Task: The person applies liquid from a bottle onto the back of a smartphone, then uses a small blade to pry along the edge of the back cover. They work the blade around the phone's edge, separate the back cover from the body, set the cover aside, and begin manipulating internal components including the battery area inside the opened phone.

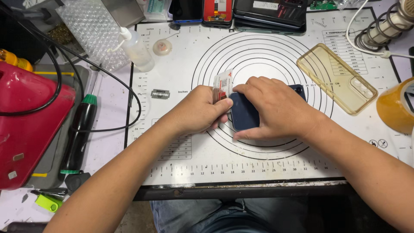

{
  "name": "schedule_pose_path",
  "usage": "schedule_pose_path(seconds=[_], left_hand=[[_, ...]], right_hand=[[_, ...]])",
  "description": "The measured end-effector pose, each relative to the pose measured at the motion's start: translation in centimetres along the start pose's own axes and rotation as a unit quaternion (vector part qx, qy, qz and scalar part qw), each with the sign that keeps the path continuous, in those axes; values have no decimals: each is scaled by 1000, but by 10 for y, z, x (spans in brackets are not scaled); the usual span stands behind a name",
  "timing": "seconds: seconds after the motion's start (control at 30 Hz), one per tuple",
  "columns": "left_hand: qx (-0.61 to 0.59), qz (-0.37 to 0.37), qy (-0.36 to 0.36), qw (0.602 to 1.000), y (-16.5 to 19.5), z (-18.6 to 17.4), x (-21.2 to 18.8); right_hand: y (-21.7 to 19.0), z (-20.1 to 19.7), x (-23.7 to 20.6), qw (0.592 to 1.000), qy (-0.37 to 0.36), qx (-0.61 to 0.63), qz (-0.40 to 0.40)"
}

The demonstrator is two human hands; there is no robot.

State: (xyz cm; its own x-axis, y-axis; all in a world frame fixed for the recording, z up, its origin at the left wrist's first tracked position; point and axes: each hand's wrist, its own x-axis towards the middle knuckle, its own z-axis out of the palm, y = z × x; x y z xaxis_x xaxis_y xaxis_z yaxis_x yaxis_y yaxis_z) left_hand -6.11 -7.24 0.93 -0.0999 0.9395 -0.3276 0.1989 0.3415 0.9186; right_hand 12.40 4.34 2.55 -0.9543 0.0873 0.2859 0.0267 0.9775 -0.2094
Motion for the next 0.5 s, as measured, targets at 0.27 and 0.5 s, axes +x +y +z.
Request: schedule_pose_path(seconds=[0.27, 0.5], left_hand=[[-50, -21, 15, 998, -6, 16, -14], [-104, -48, 21, 993, -9, 23, -20]], right_hand=[[3, 3, 2, 999, -12, 24, 40], [2, 3, 3, 998, -20, 32, 48]])
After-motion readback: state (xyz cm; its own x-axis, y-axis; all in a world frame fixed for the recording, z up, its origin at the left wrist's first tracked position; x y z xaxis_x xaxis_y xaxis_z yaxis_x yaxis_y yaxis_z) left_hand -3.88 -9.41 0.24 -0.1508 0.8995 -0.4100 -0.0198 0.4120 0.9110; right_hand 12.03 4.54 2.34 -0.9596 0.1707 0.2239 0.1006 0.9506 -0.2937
